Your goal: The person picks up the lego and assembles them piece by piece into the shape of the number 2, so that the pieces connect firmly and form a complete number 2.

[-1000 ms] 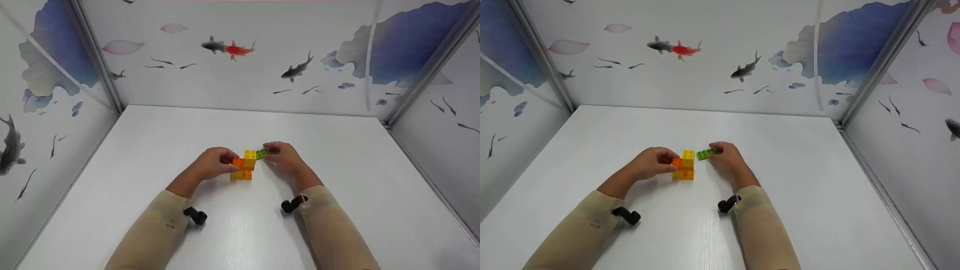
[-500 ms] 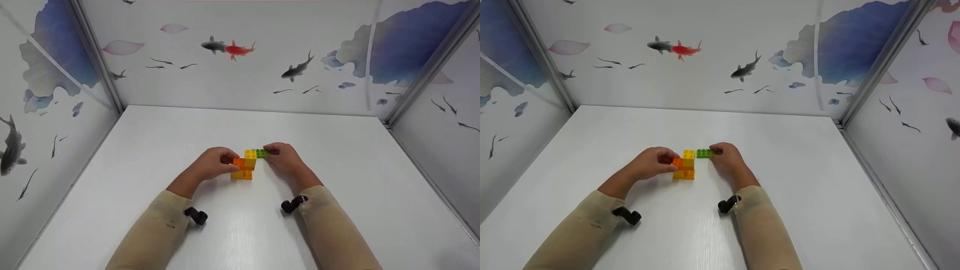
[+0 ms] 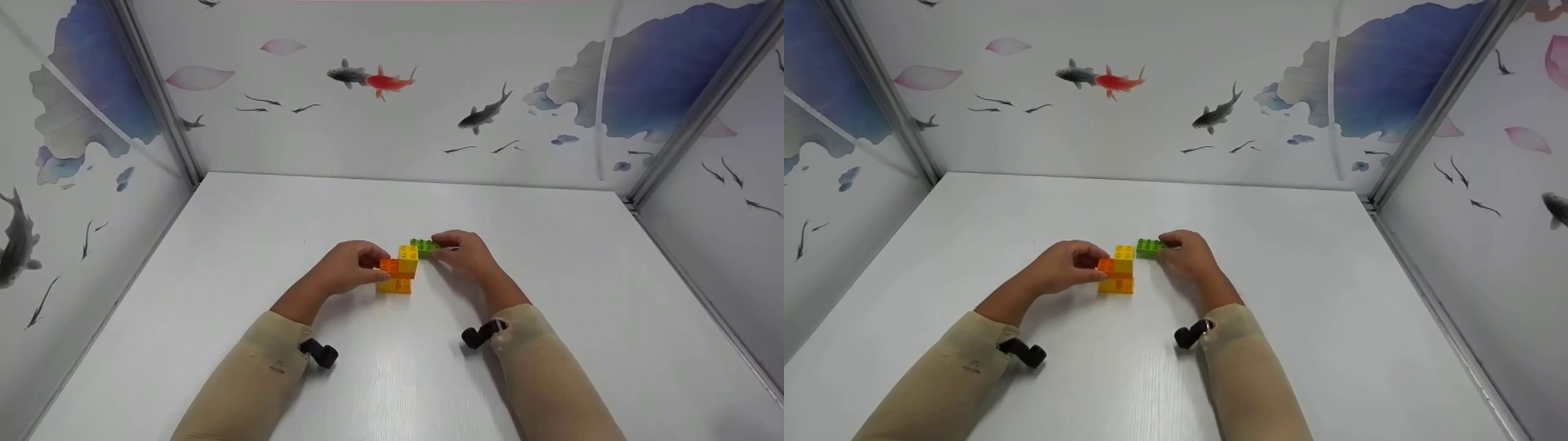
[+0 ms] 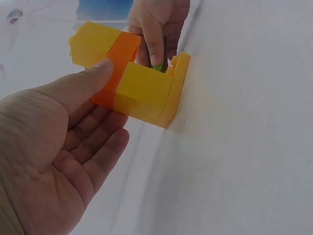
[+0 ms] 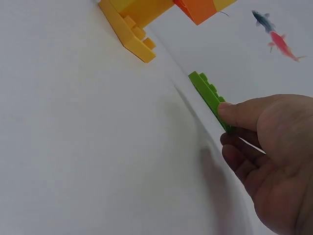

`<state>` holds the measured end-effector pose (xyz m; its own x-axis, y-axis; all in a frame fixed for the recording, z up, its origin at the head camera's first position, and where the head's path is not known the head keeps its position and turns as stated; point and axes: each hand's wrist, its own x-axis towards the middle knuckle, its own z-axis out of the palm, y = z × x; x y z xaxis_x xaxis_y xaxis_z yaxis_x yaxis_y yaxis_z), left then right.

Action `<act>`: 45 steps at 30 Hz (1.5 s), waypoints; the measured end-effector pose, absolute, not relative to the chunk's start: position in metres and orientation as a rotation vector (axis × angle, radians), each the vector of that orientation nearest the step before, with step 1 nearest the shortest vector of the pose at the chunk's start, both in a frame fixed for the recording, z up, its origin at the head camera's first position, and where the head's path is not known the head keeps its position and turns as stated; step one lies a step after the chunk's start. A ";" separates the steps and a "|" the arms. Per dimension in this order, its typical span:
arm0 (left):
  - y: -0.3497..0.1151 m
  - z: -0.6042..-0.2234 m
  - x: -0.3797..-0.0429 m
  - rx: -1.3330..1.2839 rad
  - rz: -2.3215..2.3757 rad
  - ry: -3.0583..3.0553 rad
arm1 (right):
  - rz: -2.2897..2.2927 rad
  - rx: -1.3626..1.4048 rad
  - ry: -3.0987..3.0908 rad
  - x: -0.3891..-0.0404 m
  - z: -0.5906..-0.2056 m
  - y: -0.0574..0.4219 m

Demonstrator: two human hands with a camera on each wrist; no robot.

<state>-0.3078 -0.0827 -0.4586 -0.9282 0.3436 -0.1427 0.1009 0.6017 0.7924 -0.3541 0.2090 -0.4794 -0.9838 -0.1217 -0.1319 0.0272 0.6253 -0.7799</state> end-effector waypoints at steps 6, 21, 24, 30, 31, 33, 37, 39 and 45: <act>-0.084 -0.460 -0.307 0.385 1.240 2.559 | -1.319 -0.091 2.682 -0.354 -0.471 0.208; -0.081 -0.457 -0.305 0.371 1.243 2.567 | -1.343 -0.255 2.714 -0.337 -0.434 0.203; -0.082 -0.457 -0.305 0.384 1.239 2.577 | -1.360 -0.316 2.710 -0.332 -0.425 0.200; -0.083 -0.457 -0.305 0.416 1.237 2.589 | -1.367 -0.431 2.681 -0.320 -0.411 0.192; -0.083 -0.457 -0.305 0.420 1.238 2.588 | -1.362 -0.440 2.677 -0.318 -0.409 0.191; -0.084 -0.458 -0.306 0.434 1.237 2.587 | -1.358 -0.457 2.667 -0.315 -0.406 0.188; -0.085 -0.459 -0.307 0.460 1.224 2.590 | -1.346 -0.508 2.650 -0.312 -0.405 0.185; -0.086 -0.460 -0.307 0.473 1.217 2.594 | -1.338 -0.549 2.638 -0.311 -0.405 0.184; -0.087 -0.458 -0.306 0.502 1.214 2.604 | -1.316 -0.634 2.611 -0.307 -0.404 0.179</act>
